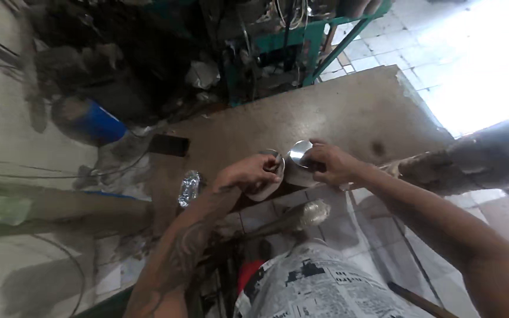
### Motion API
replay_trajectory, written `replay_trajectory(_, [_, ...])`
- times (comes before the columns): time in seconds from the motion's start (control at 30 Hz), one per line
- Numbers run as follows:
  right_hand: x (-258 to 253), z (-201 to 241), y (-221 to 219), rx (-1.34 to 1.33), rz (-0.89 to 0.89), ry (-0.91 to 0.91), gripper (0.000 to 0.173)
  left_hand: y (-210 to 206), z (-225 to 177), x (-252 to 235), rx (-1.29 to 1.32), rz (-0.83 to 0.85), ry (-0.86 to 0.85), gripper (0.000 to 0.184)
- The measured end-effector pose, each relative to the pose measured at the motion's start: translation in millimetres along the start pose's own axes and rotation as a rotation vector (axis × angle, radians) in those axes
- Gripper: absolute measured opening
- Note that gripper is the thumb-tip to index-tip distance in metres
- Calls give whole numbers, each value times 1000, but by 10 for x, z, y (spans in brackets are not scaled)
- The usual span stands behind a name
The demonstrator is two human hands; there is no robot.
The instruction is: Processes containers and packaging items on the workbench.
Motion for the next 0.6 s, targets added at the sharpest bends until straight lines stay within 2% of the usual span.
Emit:
replay_trajectory(0.37, [-31,-72,-37,-2,-24,40,30,10,-16,13,19,11,-15,28])
replay_trajectory(0.43, [-23,-48,-34,-4,-12,28,28,11,-4,27,79,12,-10,35])
replay_trajectory(0.53, [-38,-44,-14,46,-3,-7,27,111,27,71,165,-142,-15,60])
replay_trajectory(0.57, [-34,-21,-10,116,-2,-23,28,125,10,105,135,-233,-17,65])
replay_trajectory(0.6, [-14,53,15,195,-3,-50,29,109,-39,178,65,-325,-24,60])
Point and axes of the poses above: each hand's wrist, its own x-axis away from the middle knuckle, its own y-axis out of the back of the hand, z = x × y, the point moved 9 cm from there along -x, towards the middle knuckle, and after that the axes turned 2 degrees about z, right-handed, at the moved point
